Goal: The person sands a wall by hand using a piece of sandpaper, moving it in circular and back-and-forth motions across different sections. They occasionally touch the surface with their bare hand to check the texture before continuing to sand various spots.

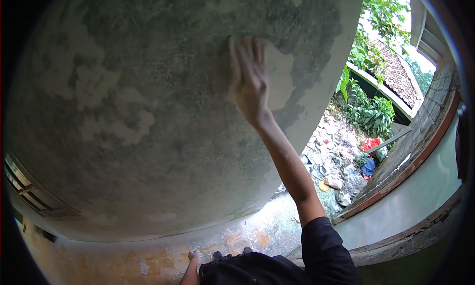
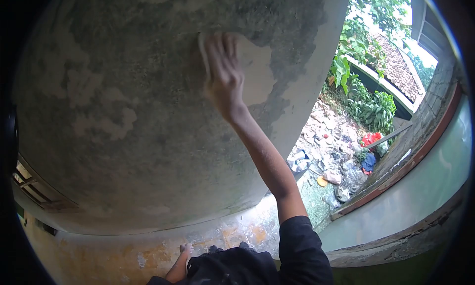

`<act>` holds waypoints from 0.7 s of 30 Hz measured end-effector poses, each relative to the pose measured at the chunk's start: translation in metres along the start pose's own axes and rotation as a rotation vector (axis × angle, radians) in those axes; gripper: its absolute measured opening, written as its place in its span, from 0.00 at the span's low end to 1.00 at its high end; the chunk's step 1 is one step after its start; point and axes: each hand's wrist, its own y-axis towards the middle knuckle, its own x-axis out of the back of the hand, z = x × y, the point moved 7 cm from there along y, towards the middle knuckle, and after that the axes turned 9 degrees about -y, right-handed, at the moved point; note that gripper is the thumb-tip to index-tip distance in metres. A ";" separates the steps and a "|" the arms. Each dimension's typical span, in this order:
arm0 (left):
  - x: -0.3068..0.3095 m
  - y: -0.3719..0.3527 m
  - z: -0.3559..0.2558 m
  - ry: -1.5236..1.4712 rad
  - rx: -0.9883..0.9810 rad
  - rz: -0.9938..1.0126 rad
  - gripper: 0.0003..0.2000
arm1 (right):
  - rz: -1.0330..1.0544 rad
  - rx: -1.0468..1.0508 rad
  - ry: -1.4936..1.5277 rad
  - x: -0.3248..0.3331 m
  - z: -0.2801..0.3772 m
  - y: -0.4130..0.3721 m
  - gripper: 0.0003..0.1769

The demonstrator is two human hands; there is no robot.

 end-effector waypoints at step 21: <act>0.053 -0.050 -0.014 -0.155 0.138 0.054 0.11 | -0.015 -0.250 -0.112 0.026 -0.100 -0.012 0.24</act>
